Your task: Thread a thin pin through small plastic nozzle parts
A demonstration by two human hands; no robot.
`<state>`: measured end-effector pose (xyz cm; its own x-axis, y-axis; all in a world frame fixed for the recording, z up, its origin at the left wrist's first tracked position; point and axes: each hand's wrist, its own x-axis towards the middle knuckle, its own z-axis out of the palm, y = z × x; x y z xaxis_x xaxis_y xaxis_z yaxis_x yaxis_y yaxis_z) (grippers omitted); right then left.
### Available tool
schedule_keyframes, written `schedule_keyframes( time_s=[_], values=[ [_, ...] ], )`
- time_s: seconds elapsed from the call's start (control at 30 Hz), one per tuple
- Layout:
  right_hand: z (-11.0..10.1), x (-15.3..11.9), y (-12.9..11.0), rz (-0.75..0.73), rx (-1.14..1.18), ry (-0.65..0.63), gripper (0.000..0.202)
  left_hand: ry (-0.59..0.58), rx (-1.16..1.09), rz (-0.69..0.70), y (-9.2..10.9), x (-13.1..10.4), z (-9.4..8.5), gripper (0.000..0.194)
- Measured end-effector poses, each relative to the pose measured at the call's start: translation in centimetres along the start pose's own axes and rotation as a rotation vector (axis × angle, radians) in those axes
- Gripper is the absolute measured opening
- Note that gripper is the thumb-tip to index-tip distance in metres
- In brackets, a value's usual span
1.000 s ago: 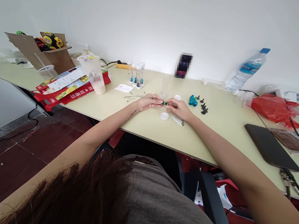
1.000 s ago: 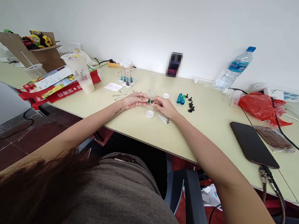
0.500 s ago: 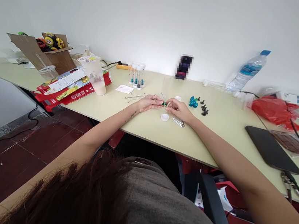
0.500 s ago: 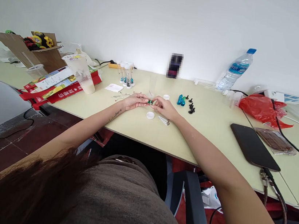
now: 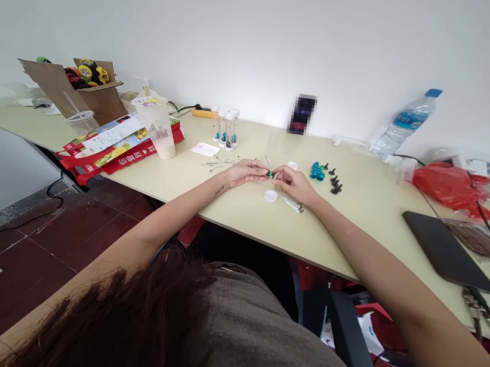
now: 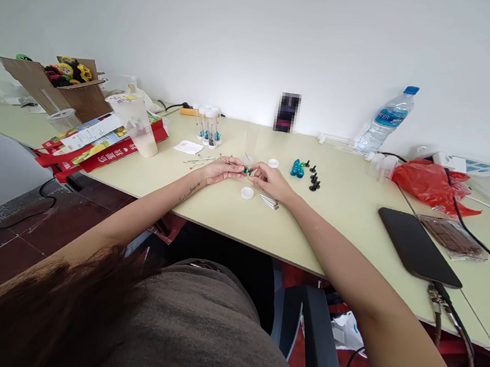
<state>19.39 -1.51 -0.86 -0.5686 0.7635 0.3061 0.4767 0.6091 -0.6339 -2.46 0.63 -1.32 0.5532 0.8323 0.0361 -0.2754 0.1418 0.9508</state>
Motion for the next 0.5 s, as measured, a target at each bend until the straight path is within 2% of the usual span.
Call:
schedule_keyframes(
  time_s=[0.3,0.5],
  values=[
    [0.0,-0.02,-0.04,0.008,0.002,-0.007,0.047,-0.011,0.055,-0.017,0.43,-0.47,0.57,0.033],
    [-0.16,-0.09,-0.52,0.018,-0.042,-0.016,0.044,-0.05,0.067,-0.012,0.24,-0.38,0.31,0.036]
  ],
)
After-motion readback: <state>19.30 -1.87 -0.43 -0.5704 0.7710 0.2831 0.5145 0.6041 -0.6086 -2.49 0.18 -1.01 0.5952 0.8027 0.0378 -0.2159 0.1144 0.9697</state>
